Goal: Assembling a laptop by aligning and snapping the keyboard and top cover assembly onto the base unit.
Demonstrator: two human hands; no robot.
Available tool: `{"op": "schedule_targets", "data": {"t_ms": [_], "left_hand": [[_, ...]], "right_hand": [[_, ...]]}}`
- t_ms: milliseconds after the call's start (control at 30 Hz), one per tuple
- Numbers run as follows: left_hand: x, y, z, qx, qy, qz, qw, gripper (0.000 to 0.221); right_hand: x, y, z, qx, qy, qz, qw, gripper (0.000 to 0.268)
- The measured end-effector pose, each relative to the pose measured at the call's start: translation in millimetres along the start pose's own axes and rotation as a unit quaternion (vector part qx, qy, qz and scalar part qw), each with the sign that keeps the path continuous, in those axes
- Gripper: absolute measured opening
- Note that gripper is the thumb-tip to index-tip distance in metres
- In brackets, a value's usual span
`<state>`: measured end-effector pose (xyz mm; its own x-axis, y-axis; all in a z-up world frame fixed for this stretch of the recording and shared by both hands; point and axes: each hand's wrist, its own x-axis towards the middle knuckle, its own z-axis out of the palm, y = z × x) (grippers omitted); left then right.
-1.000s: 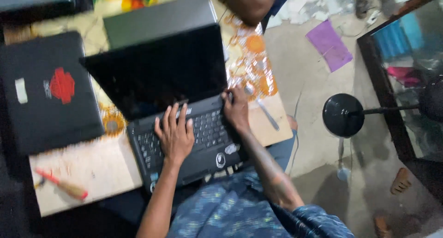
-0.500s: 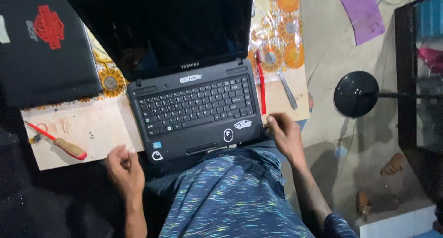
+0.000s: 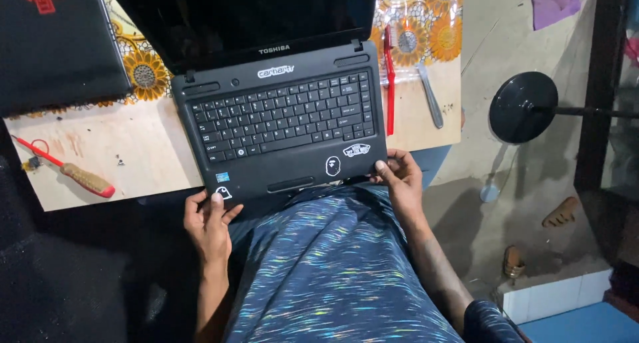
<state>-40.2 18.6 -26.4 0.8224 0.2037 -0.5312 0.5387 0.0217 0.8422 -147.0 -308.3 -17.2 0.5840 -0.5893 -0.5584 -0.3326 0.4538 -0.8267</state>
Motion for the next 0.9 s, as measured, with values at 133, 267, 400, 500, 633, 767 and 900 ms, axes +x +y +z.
{"op": "schedule_targets", "data": {"t_ms": [133,267,400,500,633,767,900], "left_hand": [[4,-3,-1,-0.011,-0.003,0.004,1.0,0.02],[1,3,4,-0.026,0.004,-0.004,1.0,0.02],[-6,-3,10,-0.095,0.032,-0.078,0.992,0.023],[-17,-10,27,-0.182,0.022,-0.157,0.97,0.021],[-23,-9,47,-0.157,-0.027,-0.189,0.969,0.018],[-16,-25,43,-0.169,-0.059,-0.177,0.968,0.017],[-25,5,49,-0.189,-0.077,-0.166,0.965,0.023]], "right_hand": [[4,13,-1,0.003,0.006,-0.023,1.0,0.025],[2,10,2,0.002,0.009,-0.048,0.999,0.026],[-8,-2,11,0.026,0.01,-0.026,0.999,0.035],[-7,12,12,0.034,-0.001,-0.026,0.999,0.053],[-14,8,28,0.058,0.006,-0.026,0.998,0.061],[-18,-11,35,0.063,0.018,0.0,0.998,0.061],[-14,0,24,0.053,0.011,0.004,0.999,0.061]]}}
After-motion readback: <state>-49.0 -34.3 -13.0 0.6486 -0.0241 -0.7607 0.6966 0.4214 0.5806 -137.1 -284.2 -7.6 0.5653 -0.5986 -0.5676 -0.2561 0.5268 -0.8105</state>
